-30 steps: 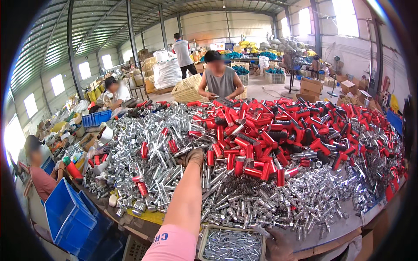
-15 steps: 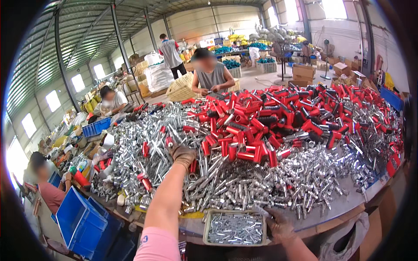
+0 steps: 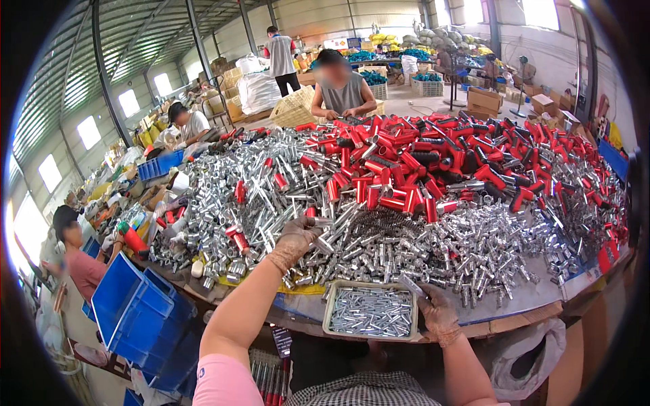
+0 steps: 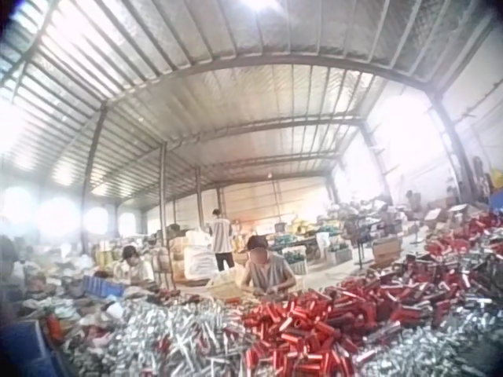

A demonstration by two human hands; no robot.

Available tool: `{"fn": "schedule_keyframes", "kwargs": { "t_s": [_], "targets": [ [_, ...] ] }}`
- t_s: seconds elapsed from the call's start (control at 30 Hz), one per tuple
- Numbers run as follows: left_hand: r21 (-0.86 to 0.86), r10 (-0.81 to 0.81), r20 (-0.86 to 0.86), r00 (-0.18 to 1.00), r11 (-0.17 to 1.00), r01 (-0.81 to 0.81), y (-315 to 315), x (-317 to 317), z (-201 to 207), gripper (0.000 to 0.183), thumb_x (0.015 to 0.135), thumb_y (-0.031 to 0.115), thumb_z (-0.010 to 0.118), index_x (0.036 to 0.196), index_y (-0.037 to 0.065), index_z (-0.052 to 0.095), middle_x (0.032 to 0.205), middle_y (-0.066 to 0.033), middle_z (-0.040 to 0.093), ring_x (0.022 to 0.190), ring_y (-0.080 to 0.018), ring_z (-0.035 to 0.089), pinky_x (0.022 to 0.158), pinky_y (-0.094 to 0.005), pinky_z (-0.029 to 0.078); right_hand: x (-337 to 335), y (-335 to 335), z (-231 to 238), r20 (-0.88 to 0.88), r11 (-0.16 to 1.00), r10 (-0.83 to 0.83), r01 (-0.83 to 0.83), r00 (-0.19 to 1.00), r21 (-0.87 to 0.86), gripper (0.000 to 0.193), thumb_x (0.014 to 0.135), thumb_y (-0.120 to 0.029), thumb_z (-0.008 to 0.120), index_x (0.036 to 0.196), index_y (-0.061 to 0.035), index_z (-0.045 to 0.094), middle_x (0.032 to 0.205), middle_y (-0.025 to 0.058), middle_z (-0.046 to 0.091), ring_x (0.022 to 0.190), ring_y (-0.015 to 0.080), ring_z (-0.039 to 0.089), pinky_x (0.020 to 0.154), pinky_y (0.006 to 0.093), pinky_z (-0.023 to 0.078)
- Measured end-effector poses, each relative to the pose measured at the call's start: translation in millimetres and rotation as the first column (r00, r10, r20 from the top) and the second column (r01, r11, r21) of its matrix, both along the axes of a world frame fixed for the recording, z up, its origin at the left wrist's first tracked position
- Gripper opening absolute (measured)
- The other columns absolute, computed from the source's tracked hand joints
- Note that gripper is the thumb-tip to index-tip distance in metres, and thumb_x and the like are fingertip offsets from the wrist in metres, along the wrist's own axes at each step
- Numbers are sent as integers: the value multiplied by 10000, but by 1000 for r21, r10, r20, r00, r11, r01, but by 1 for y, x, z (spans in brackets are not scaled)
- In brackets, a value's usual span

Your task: The person assembles tool handles by fitting metal cylinders into red casings by hand, inserting small metal pins, and placing the assembled tools into a basket.

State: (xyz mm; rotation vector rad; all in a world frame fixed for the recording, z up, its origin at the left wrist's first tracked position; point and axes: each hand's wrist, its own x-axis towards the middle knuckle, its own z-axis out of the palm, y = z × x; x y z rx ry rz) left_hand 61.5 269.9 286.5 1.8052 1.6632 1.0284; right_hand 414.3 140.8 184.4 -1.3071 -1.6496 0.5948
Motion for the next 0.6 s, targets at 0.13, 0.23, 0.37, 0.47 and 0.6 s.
{"fn": "schedule_keyframes", "kwargs": {
  "t_s": [0.13, 0.23, 0.37, 0.47, 0.6],
  "targets": [
    [-89, 244, -94, 965, 964, -252, -22, -20, -39, 451, 766, 235, 723, 1117, -21, 603, 921, -189, 678, 811, -267, 658, 738, -346, 512, -1, 0, 0, 6, 1000, 2, -2, 1000, 26, 282, 809, -80, 667, 1084, -20, 662, 949, 150, 687, 864, 230, 665, 758, 320, 509],
    [-255, 307, 43, 951, 923, -287, -65, 14, 0, 432, 802, 154, 719, 1181, -4, 585, 988, -201, 669, 925, -245, 662, 776, -349, 532, 13, 1, -7, -99, 994, 6, -17, 995, -107, 335, 798, -58, 673, 1125, 1, 636, 991, 133, 684, 872, 202, 654, 762, 314, 507],
    [-184, 218, 936, 278, 972, -145, -84, -21, -69, 357, 886, -17, 554, 1234, -56, 482, 1049, -197, 610, 906, -286, 645, 728, -359, 561, 7, -1, -3, -521, 976, 60, -160, 851, -150, 385, 826, -110, 676, 1168, 41, 585, 1038, 94, 655, 857, 179, 620, 754, 304, 501],
    [-155, 124, 956, -264, 983, -100, -107, 1, -79, 333, 911, -37, 505, 1241, -50, 464, 1087, -205, 587, 911, -292, 636, 751, -372, 574, 15, -14, 11, -531, 972, -39, -92, 847, -218, 373, 875, -213, 669, 1140, 34, 582, 988, 57, 635, 809, 133, 594, 721, 269, 491],
    [-29, 100, 817, -568, 991, 132, -151, 21, -82, 212, 966, 27, 454, 1165, -29, 499, 1030, -175, 594, 941, -293, 622, 815, -392, 563, -27, -47, 57, -321, 950, 113, -197, 940, -244, 363, 942, -255, 605, 1182, 16, 568, 888, 5, 626, 753, 84, 563, 664, 222, 451]
  ]
}}
